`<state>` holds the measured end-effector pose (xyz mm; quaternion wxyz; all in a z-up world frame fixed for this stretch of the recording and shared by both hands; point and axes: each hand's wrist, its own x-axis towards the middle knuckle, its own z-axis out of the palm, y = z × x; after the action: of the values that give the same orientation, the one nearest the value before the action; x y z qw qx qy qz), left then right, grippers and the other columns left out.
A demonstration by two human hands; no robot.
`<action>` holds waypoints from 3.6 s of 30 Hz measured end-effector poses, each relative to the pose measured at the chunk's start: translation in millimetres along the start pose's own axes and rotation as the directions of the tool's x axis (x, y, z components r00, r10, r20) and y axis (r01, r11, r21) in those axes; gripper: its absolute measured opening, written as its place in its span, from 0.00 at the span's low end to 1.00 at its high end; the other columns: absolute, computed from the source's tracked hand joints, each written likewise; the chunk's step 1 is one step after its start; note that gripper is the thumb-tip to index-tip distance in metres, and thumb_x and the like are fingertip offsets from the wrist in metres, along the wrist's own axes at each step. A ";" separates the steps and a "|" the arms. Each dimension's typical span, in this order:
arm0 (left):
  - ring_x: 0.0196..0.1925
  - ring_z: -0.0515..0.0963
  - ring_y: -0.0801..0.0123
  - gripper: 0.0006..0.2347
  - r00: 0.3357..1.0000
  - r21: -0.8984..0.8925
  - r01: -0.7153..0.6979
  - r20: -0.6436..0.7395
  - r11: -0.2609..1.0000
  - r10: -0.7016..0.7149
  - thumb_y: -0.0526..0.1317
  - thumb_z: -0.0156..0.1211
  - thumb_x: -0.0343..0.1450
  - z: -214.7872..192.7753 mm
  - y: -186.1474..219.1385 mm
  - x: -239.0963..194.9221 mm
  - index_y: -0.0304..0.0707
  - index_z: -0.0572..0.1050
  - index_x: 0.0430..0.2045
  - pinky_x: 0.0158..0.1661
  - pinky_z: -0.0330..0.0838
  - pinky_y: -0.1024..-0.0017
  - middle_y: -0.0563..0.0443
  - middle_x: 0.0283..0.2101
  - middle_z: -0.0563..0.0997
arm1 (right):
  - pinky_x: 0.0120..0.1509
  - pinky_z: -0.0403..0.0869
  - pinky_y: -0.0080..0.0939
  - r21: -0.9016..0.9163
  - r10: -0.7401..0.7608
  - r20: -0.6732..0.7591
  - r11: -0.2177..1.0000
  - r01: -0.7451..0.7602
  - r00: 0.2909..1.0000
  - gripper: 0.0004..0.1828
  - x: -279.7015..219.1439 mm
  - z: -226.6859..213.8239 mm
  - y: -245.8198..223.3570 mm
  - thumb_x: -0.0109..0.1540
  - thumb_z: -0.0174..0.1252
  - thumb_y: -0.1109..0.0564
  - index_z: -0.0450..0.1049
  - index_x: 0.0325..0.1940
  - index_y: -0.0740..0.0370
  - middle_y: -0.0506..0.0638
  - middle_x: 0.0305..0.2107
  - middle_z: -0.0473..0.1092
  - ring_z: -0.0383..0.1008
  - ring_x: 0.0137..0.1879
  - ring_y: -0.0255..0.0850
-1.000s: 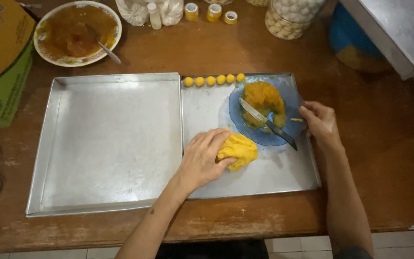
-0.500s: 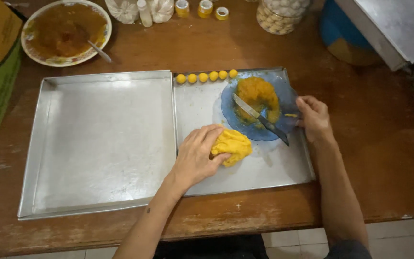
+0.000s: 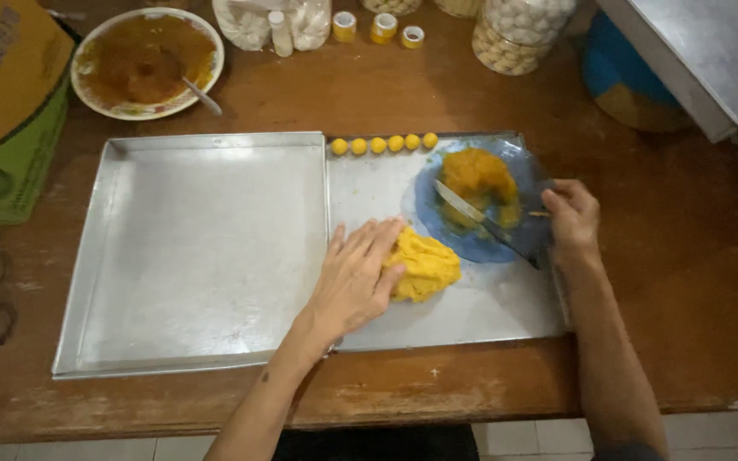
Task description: The person wipes a metal tray with a white cloth. They then take a portion of yellow dough, flatten it, and use a knife to scoop a brown filling from a bowl into the dough. The person folds the dough around the filling and rolls it into a ball, placing it on the tray.
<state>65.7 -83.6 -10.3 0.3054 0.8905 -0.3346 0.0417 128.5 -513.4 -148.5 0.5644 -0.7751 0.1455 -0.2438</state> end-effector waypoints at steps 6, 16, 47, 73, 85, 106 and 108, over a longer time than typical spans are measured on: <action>0.72 0.62 0.47 0.21 0.995 0.108 0.104 -0.017 0.989 -0.102 0.35 0.43 0.74 12.0 -62.9 -6.6 0.47 0.68 0.63 0.67 0.44 0.34 0.48 0.67 0.71 | 0.53 0.67 0.35 -0.172 -0.126 -0.025 0.978 0.120 0.992 0.11 24.3 -27.0 29.3 0.64 0.59 0.57 0.78 0.51 0.57 0.44 0.41 0.74 0.70 0.47 0.34; 0.73 0.62 0.41 0.26 0.968 0.035 -0.156 -0.193 0.987 0.160 0.19 0.53 0.55 31.9 -126.9 -20.3 0.27 0.73 0.51 0.70 0.60 0.57 0.34 0.59 0.75 | 0.48 0.68 0.28 0.027 -0.034 -0.085 0.999 0.036 0.996 0.11 38.8 -24.6 59.8 0.63 0.61 0.56 0.79 0.49 0.53 0.39 0.38 0.73 0.70 0.42 0.28; 0.70 0.67 0.36 0.31 0.966 -0.054 -0.152 -0.217 0.987 0.137 0.21 0.60 0.44 5.2 -169.7 -42.7 0.31 0.76 0.45 0.69 0.60 0.54 0.36 0.53 0.80 | 0.31 0.72 0.26 0.197 0.114 -0.072 0.976 -0.098 0.991 0.10 -17.8 49.1 -12.2 0.64 0.59 0.60 0.78 0.50 0.60 0.47 0.27 0.72 0.74 0.29 0.30; 0.71 0.65 0.62 0.25 0.967 -0.222 0.233 0.159 0.947 -0.201 0.53 0.65 0.67 -36.3 -44.4 -10.4 0.41 0.75 0.57 0.67 0.56 0.60 0.51 0.66 0.73 | 0.51 0.70 0.29 -0.258 0.187 -0.043 0.947 -0.192 0.981 0.12 8.0 -80.7 -5.5 0.68 0.60 0.55 0.78 0.56 0.56 0.43 0.41 0.75 0.73 0.45 0.30; 0.62 0.75 0.66 0.21 0.960 -0.301 0.277 0.134 0.912 -0.247 0.51 0.69 0.62 -40.7 -41.7 -2.5 0.43 0.81 0.46 0.62 0.64 0.65 0.54 0.60 0.79 | 0.38 0.69 0.28 -0.171 0.228 -0.062 0.957 -0.235 0.972 0.16 2.9 -77.6 -14.1 0.67 0.64 0.50 0.78 0.58 0.53 0.40 0.33 0.73 0.69 0.34 0.26; 0.62 0.78 0.68 0.21 0.949 -0.389 0.315 0.126 0.866 -0.289 0.49 0.72 0.60 -32.0 -50.9 -5.8 0.46 0.82 0.45 0.61 0.67 0.68 0.55 0.60 0.80 | 0.58 0.72 0.41 -0.314 0.519 -0.492 0.644 -0.698 0.700 0.29 284.9 -130.8 105.9 0.68 0.44 0.35 0.74 0.61 0.55 0.46 0.56 0.73 0.73 0.59 0.42; 0.61 0.79 0.68 0.19 0.962 -0.411 0.271 0.091 0.870 -0.257 0.46 0.74 0.60 -29.9 -52.3 -6.0 0.43 0.83 0.44 0.61 0.67 0.69 0.51 0.59 0.81 | 0.56 0.66 0.36 -0.921 0.542 -0.177 0.203 -0.333 0.821 0.24 335.9 -161.3 188.8 0.60 0.69 0.51 0.81 0.61 0.46 0.31 0.58 0.73 0.70 0.59 0.26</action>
<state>97.5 -32.2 -14.8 0.4869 0.8417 -0.2159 -0.0883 332.2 -871.7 -215.9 0.0805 -0.8963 0.4173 0.1267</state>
